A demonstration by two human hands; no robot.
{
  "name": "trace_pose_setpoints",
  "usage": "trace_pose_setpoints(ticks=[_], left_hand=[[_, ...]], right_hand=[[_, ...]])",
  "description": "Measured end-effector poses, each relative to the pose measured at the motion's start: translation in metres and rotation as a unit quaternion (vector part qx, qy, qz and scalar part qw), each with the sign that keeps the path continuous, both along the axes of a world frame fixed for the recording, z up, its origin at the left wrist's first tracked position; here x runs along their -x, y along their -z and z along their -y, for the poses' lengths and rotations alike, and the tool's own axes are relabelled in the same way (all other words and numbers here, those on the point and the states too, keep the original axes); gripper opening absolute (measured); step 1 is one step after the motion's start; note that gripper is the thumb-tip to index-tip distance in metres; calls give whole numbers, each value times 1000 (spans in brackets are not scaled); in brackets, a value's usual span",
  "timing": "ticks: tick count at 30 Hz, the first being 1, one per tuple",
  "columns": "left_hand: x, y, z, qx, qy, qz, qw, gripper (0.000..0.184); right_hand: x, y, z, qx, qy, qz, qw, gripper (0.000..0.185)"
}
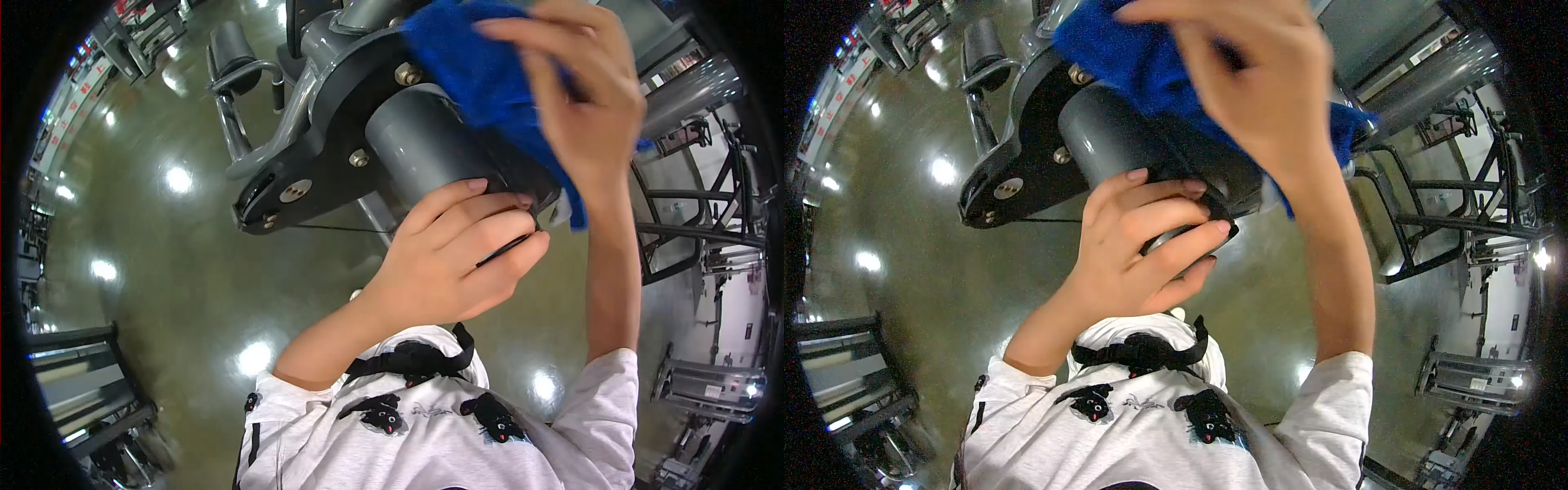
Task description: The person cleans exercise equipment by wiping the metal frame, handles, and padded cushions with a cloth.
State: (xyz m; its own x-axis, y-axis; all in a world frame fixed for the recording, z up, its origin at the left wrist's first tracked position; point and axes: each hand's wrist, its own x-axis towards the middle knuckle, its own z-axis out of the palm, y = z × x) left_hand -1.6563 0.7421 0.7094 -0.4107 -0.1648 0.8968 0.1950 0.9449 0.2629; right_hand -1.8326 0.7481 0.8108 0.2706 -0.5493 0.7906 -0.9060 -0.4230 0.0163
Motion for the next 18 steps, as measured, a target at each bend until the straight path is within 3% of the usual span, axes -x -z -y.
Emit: trace_pose_setpoints(ticks=[1, 2, 3, 5, 7, 9, 10, 18], left_hand=[[0, 0, 0, 0, 0, 0, 1000, 44], [0, 1, -1, 3, -4, -7, 1000, 43], [1, 2, -1, 5, -9, -14, 1000, 42], [1, 1, 0, 6, -6, -16, 1000, 41], [2, 2, -1, 1, -7, -17, 1000, 40], [3, 3, -2, -3, -7, -32, 999, 37], [3, 3, -2, -5, -6, -32, 999, 37], [5, 3, -2, -2, -8, -43, 999, 37]], right_hand=[[0, 0, 17, -8, -77, -91, 993, 50], [-6, 4, 19, -36, -80, -95, 992, 36], [-12, 0, 13, -35, -79, -95, 992, 36], [-16, -5, 4, -149, -24, 26, 988, 18], [-10, -7, 3, -150, -52, -1, 987, 18], [-9, 2, 1, -122, 36, -18, 992, 26], [-4, 3, 3, -177, 48, 40, 982, 35], [-22, -22, 9, -222, 158, -17, 962, 27]])
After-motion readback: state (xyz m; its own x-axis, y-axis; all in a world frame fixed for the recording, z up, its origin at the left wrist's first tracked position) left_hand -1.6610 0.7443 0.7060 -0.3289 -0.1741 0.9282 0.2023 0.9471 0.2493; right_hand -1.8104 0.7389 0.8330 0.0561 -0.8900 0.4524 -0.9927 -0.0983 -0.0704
